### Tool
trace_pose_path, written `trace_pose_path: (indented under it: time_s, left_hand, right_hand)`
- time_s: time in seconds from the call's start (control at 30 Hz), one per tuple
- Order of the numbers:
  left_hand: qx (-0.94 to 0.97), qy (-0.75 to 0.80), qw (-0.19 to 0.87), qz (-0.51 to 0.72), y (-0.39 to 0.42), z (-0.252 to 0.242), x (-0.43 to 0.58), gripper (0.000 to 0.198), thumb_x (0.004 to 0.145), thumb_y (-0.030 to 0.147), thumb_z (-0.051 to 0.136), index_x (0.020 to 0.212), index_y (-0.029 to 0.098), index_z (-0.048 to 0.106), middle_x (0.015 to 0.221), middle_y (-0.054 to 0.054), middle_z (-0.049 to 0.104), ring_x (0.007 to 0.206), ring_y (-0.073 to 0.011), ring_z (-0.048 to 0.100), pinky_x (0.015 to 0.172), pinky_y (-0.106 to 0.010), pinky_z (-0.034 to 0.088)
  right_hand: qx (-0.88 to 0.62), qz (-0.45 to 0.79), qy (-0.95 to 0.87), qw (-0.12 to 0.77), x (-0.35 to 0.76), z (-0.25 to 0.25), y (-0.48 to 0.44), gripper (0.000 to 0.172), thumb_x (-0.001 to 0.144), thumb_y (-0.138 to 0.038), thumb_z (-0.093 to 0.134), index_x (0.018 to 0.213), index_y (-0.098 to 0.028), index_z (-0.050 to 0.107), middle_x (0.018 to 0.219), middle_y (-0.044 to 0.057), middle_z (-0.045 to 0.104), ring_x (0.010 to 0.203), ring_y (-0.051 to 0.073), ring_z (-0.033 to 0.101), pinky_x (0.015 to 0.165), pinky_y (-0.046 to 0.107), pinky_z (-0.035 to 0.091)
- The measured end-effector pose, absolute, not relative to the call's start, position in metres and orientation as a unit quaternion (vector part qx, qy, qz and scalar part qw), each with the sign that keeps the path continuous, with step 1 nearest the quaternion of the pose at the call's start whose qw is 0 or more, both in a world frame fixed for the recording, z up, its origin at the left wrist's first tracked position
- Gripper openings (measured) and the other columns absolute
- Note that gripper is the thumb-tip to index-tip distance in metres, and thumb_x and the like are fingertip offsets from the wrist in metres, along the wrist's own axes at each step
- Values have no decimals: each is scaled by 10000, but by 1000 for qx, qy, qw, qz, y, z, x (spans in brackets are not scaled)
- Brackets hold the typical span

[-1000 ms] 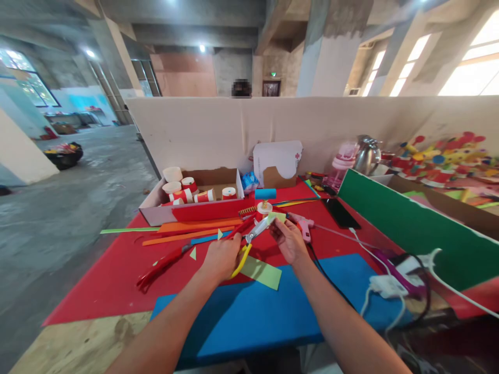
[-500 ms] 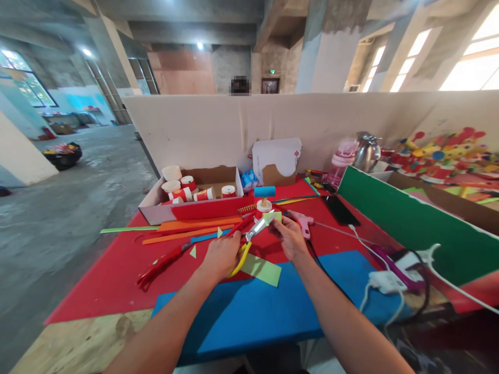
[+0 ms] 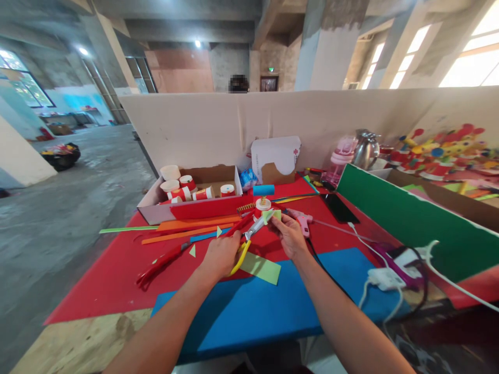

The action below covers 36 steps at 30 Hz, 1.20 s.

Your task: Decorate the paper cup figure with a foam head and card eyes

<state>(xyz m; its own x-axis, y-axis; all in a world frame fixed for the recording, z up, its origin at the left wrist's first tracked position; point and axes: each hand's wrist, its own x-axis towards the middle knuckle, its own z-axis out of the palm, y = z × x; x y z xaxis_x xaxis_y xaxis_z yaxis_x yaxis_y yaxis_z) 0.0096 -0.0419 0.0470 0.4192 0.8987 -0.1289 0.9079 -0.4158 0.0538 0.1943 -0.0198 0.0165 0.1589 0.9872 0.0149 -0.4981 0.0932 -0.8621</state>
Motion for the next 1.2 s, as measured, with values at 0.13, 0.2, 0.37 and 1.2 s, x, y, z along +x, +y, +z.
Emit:
trace_pose_path:
  time_s: [0.13,0.2,0.37,1.2]
  left_hand:
    - [841,536,67,-34,-42,47,9,213,894,252,335,1053,158,441,956,-136,673,897,-293,652,718,-375,487]
    - [841,536,69,-33,-41,47,9,207,891,254,343,1045,160,446,952,-133,674,890,-295,654,710,-371,489]
    - [844,530,72,-30,-40,44,8,211,897,294,350,1021,164,460,947,-139,676,885,-303,656,691,-364,495]
    - [836,545,50,-37,-39,50,7,262,908,319,316,1045,165,479,929,-145,677,882,-297,651,693,-355,472]
  right_hand:
    - [-375,564,-324,660,194,17,-19,349,443,-398,854,663,-174,704,573,-17,647,546,93,559,580,217,447]
    - [-373,561,-329,662,195,17,-19,345,458,-403,846,676,-175,704,588,-15,653,543,95,558,578,224,451]
    - [-379,552,-333,664,197,18,-20,322,485,-402,834,676,-179,702,599,-17,656,554,95,555,575,217,457]
    - [-391,548,-374,638,202,22,-19,337,511,-406,820,633,-165,619,554,-12,640,473,81,548,480,199,455]
